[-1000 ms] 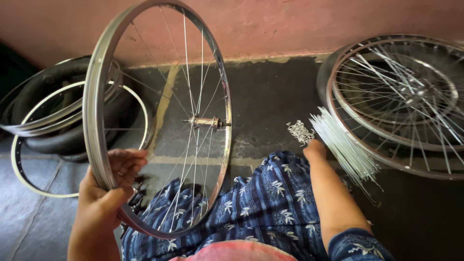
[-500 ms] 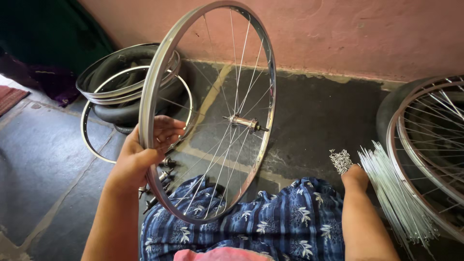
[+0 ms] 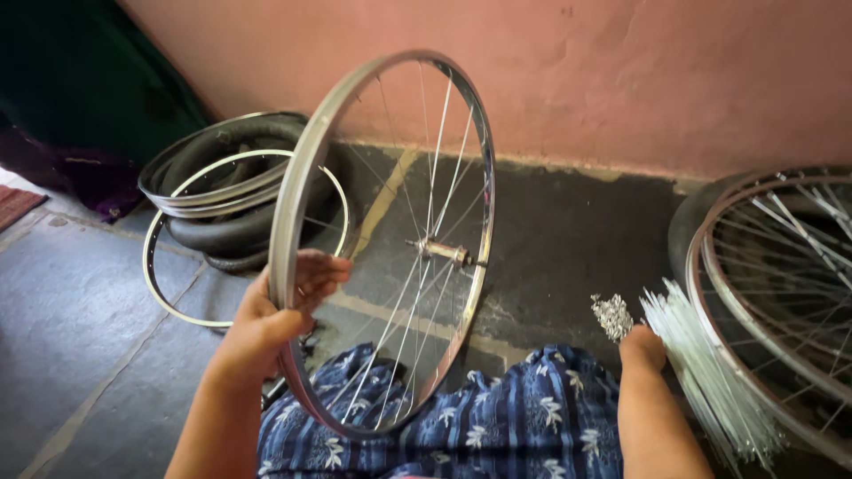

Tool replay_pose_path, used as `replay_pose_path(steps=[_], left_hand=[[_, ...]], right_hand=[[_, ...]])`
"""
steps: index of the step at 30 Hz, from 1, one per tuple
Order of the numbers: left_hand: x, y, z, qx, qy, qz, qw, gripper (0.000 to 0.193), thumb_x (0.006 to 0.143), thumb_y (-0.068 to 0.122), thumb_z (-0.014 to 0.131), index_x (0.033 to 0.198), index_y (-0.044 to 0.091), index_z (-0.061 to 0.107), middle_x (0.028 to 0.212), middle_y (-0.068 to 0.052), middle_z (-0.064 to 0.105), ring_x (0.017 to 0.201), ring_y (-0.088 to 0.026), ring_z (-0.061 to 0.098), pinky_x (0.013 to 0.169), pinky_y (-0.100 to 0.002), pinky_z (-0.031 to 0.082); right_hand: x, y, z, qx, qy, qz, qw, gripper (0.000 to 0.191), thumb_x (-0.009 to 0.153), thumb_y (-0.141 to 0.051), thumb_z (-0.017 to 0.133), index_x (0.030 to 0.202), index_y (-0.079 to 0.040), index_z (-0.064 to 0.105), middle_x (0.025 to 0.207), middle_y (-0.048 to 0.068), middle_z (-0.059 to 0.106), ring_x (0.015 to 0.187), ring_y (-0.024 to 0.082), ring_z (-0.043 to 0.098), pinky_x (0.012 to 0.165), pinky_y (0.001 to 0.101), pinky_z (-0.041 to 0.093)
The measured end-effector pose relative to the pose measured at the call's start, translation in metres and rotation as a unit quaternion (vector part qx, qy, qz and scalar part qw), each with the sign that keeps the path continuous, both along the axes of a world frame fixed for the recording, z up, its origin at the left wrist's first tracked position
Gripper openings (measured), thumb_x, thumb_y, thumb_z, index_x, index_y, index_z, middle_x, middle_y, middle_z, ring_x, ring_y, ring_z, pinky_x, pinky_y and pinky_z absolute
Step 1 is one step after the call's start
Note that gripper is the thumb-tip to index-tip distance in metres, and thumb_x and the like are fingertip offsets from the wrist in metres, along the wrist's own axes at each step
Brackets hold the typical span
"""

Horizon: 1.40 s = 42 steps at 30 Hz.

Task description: The person inserts bicycle spokes into the hub and rim, threading them through the holes and securing them with nuts. The person repeats this process for multiple spokes, rotating the wheel to access different positions.

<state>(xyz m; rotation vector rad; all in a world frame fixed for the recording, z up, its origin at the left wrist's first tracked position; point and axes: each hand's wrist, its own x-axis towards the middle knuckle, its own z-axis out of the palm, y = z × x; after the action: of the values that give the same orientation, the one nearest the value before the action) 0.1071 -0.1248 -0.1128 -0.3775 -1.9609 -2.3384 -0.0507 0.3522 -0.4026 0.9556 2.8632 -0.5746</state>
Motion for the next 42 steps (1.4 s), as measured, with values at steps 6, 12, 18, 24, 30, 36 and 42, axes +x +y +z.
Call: replay_pose_path(steps=[6,12,18,24,30,36,42], left_hand=[[0.018,0.022,-0.006,-0.009,-0.012,0.005,1.0,0.079,0.057,-0.007,0.051,0.135,-0.005,0.051,0.133,-0.02,0.064,0.129,-0.031,0.06,0.117,-0.043,0.04],[0.025,0.049,-0.008,-0.038,-0.011,0.025,0.999,0.07,0.058,-0.004,0.056,0.128,-0.003,0.057,0.122,-0.017,0.068,0.116,-0.026,0.063,0.105,-0.038,0.044],[0.023,0.07,-0.011,-0.018,-0.025,0.062,0.998,0.05,0.06,-0.001,0.062,0.109,0.002,0.06,0.102,-0.006,0.062,0.101,-0.018,0.056,0.094,-0.033,0.043],[0.025,0.12,-0.02,-0.023,0.016,0.107,0.994,0.037,0.068,-0.005,0.059,0.104,0.004,0.058,0.094,-0.006,0.057,0.086,-0.014,0.055,0.079,-0.029,0.046],[0.059,0.159,-0.045,0.013,-0.034,0.084,0.996,0.04,0.069,-0.009,0.056,0.107,0.006,0.055,0.092,-0.004,0.054,0.071,-0.012,0.051,0.058,-0.029,0.043],[0.093,0.172,-0.073,-0.04,0.053,0.129,0.989,0.046,0.071,-0.006,0.06,0.115,0.005,0.055,0.093,-0.006,0.058,0.084,-0.015,0.058,0.073,-0.03,0.053],[0.108,0.183,-0.09,-0.135,0.176,0.144,0.964,0.045,0.071,-0.001,0.066,0.115,0.001,0.056,0.098,-0.01,0.058,0.088,-0.025,0.058,0.077,-0.039,0.05]], right_hand=[[0.008,-0.004,0.014,0.025,-0.039,0.059,0.997,0.031,0.095,-0.02,0.059,0.116,-0.007,0.078,0.127,0.02,0.072,0.118,0.038,0.069,0.097,0.0484,0.057],[0.009,-0.01,0.013,-0.029,0.155,0.042,0.987,0.037,0.088,-0.019,0.063,0.122,-0.007,0.073,0.11,0.024,0.075,0.106,0.044,0.069,0.095,0.0503,0.055],[0.074,-0.063,0.013,-0.475,0.327,0.146,0.804,0.018,0.094,-0.002,0.061,0.108,0.001,0.072,0.087,0.012,0.077,0.074,0.015,0.074,0.071,0.0289,0.061],[0.206,-0.135,0.08,-0.671,0.232,0.262,0.654,0.01,0.083,-0.007,0.076,0.089,0.0,0.072,0.104,0.022,0.078,0.1,0.027,0.077,0.093,0.0382,0.065],[0.249,-0.171,0.129,-0.541,0.342,0.532,0.554,0.017,0.084,-0.006,0.091,0.097,-0.002,0.08,0.146,0.023,0.047,0.13,0.034,0.059,0.107,0.0449,0.048],[0.271,-0.179,0.122,-0.526,0.372,0.527,0.555,0.017,0.087,-0.009,0.088,0.099,-0.001,0.08,0.147,0.024,0.049,0.14,0.038,0.051,0.12,0.0489,0.038],[0.273,-0.168,0.102,-0.492,0.374,0.515,0.594,0.02,0.086,-0.01,0.087,0.101,0.0,0.079,0.138,0.021,0.058,0.135,0.035,0.056,0.116,0.047,0.041]])
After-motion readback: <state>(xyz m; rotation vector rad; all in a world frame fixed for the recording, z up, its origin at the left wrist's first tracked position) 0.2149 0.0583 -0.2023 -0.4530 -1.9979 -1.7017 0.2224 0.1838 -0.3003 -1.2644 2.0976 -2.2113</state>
